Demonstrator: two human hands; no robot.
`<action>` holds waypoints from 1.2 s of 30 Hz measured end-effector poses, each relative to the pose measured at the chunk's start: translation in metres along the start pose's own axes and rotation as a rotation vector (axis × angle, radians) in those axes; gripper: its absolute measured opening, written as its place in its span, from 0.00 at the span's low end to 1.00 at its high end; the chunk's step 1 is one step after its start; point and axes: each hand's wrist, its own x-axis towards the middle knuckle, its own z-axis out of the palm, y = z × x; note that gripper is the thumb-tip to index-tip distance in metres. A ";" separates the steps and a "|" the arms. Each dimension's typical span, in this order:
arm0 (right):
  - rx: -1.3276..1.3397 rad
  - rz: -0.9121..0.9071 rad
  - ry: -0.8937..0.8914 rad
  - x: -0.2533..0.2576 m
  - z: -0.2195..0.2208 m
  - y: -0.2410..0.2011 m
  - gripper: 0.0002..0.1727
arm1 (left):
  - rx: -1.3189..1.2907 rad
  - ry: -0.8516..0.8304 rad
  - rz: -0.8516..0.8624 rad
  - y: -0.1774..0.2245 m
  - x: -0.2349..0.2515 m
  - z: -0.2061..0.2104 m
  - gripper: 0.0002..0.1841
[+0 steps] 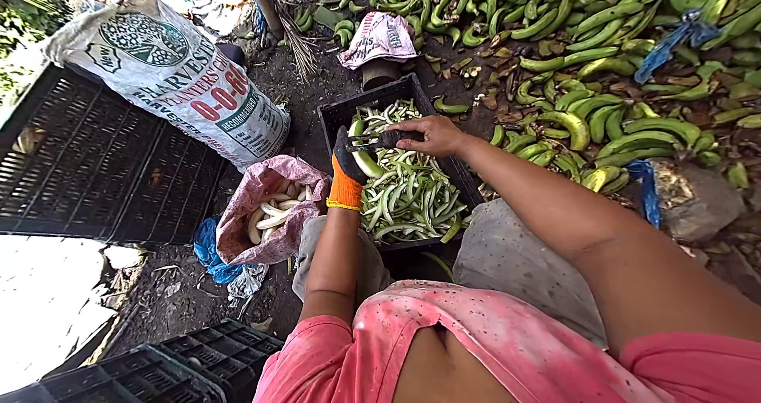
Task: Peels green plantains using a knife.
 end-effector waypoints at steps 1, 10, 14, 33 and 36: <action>0.033 -0.056 -0.006 -0.003 -0.003 -0.003 0.26 | -0.039 -0.002 -0.033 0.006 0.003 -0.003 0.28; -0.242 -0.230 -0.051 -0.006 0.001 -0.013 0.29 | -0.058 -0.121 -0.115 0.003 0.013 -0.042 0.20; -0.240 -0.124 -0.014 -0.001 0.012 -0.010 0.30 | -0.008 0.031 -0.028 0.009 0.007 -0.010 0.21; 0.383 0.531 0.106 0.017 -0.001 0.008 0.31 | 0.071 -0.228 0.056 0.008 -0.008 -0.025 0.23; 0.137 0.203 0.004 -0.003 -0.015 0.000 0.26 | -0.124 -0.161 0.009 0.020 0.013 -0.013 0.23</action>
